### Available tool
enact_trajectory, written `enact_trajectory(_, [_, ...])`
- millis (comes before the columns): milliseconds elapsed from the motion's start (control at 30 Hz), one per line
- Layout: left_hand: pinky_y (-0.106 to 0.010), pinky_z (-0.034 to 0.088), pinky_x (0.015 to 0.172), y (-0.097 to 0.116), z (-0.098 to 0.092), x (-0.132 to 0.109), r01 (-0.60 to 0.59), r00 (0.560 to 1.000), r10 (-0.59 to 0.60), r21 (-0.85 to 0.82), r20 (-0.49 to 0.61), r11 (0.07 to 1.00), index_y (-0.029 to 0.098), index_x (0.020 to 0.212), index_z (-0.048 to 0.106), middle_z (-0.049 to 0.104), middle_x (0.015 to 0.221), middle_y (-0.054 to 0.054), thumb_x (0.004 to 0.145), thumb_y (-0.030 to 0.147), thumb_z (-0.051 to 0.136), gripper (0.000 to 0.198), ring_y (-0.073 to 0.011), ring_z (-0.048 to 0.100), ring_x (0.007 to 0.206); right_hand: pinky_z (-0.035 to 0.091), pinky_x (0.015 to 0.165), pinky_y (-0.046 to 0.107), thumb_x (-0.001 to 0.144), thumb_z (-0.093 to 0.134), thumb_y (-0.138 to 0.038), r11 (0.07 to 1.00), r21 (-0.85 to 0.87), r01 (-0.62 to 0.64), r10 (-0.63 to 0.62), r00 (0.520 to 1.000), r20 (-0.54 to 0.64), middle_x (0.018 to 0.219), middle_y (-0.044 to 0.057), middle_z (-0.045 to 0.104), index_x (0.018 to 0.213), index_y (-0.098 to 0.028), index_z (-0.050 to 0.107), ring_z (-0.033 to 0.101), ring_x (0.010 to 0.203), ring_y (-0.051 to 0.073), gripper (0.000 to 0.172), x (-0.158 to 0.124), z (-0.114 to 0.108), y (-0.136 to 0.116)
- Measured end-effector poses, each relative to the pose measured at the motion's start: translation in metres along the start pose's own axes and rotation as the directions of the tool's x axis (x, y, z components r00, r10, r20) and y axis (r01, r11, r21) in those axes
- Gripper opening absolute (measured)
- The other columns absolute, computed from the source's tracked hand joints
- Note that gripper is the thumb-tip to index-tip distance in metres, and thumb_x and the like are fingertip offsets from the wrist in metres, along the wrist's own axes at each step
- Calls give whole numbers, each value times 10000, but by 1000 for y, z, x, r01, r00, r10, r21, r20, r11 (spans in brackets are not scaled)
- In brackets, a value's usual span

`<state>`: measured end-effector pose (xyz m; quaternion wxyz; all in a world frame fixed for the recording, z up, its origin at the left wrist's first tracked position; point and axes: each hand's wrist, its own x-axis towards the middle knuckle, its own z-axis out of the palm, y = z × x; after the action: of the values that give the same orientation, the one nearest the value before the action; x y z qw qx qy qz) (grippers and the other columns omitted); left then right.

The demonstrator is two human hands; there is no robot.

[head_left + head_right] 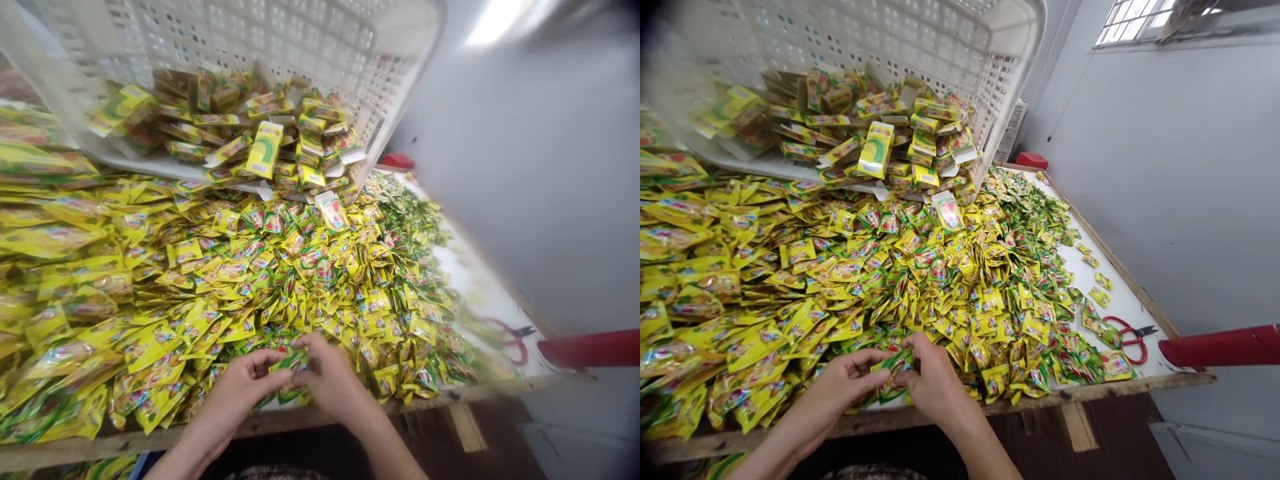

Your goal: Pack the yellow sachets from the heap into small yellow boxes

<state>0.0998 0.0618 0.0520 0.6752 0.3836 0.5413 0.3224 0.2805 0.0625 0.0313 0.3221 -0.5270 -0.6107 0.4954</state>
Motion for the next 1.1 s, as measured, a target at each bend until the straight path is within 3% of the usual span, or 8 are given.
enact_trajectory(133, [-261,492,743,-4,-1,3,-56,998,56,22,-2,998,166,903,764,784,886,-58,649,365,808,325,-226,683,818,441,646,230,647,748,-106,995,53,80,-73,989,-129,877,7,606,1046,-224,659,544,762,161,425,1,2,1])
enact_trajectory(233, [-260,503,712,3,-3,8,-119,992,116,103,39,987,175,861,774,780,828,-43,663,297,787,233,-219,690,778,453,566,225,668,792,-255,963,270,-19,14,1000,17,722,-7,601,817,-181,698,529,648,145,191,3,0,3])
enact_trajectory(367, [-272,519,690,50,-1,35,-359,932,301,413,200,837,212,769,801,784,766,-29,762,287,693,132,-225,705,743,448,484,224,602,843,-341,867,489,-94,129,991,-39,609,-26,589,751,-160,693,513,527,123,278,4,-6,13])
enact_trajectory(533, [-341,431,987,145,31,121,-541,788,616,493,14,681,253,967,758,744,1046,-40,730,271,756,238,-253,609,1101,462,486,241,521,877,-373,917,395,-51,154,960,-235,623,-1,630,688,-180,709,565,552,160,305,-2,-10,27])
enact_trajectory(733, [-389,546,775,202,83,207,-434,791,557,411,-253,802,135,1056,633,680,1018,-70,902,362,607,275,-193,664,863,477,507,257,581,839,-472,936,351,-4,71,982,-176,675,12,648,805,-195,726,593,597,183,374,-13,3,43])
enact_trajectory(900, [-290,527,683,168,64,165,-445,828,528,351,-188,824,132,984,679,721,919,-47,803,327,706,267,-170,669,763,509,583,276,696,793,-378,904,427,28,83,967,-239,793,38,682,924,-190,704,635,706,206,308,-19,-22,26])
enact_trajectory(1000, [-271,494,654,115,38,97,-449,864,502,389,-44,805,164,835,753,738,776,-17,637,319,812,259,-203,659,717,516,674,291,779,734,-312,895,418,157,19,921,-388,858,41,675,951,-204,678,642,786,208,211,-14,-50,0])
enact_trajectory(1100, [-248,442,566,48,20,42,-345,923,385,509,28,789,198,764,765,710,661,4,685,362,756,182,-198,616,624,490,759,297,834,673,-247,922,229,312,-165,853,-495,892,31,639,920,-220,665,613,844,193,91,-2,-58,-20])
